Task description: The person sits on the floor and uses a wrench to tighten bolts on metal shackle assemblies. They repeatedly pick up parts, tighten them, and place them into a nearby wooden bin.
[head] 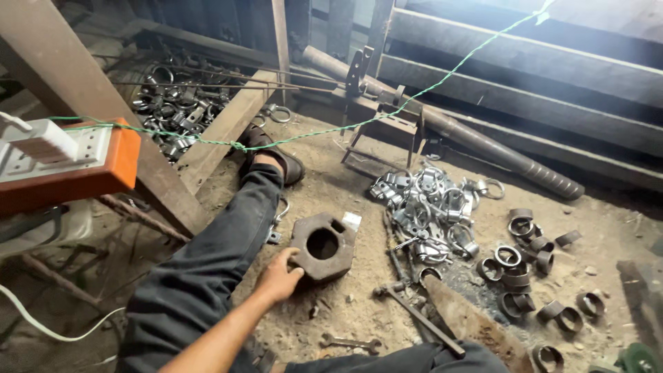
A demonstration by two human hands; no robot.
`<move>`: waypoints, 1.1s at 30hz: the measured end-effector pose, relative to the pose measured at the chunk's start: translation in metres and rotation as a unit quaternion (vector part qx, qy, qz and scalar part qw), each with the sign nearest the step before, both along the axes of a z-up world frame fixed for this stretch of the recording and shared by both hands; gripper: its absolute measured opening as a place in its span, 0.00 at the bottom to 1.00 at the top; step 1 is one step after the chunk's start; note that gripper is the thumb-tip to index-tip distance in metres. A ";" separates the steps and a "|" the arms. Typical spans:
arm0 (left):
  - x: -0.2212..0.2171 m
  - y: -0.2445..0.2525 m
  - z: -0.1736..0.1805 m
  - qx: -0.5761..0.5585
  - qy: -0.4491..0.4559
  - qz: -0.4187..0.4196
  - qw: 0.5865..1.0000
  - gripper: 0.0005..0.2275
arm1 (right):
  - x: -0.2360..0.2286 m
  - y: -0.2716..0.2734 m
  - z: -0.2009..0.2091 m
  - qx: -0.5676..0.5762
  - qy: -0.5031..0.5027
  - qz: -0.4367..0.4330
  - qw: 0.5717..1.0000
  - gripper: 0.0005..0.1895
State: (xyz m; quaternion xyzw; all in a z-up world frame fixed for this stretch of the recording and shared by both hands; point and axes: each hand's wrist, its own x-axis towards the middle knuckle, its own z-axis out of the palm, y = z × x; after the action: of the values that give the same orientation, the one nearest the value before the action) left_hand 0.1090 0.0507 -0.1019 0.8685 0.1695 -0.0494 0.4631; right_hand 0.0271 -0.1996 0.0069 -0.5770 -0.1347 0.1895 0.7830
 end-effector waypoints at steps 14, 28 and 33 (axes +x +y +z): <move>0.177 0.055 -0.071 0.274 -0.034 -0.086 0.957 0.14 | 0.055 -0.016 -0.025 -0.151 0.080 0.065 0.983 0.19; 0.200 0.062 -0.100 0.464 0.039 -0.090 0.880 0.14 | 0.062 -0.012 -0.046 -0.158 0.114 0.093 0.976 0.20; 0.202 0.059 -0.095 0.457 0.033 -0.087 0.884 0.15 | 0.059 -0.010 -0.046 -0.157 0.104 0.077 0.979 0.21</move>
State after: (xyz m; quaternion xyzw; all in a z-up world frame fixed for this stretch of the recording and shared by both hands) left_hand 0.3107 0.1097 -0.1970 0.9931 0.1119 -0.0355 0.0027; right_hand 0.0861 -0.2095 -0.0393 -0.6579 -0.0653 0.3268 0.6754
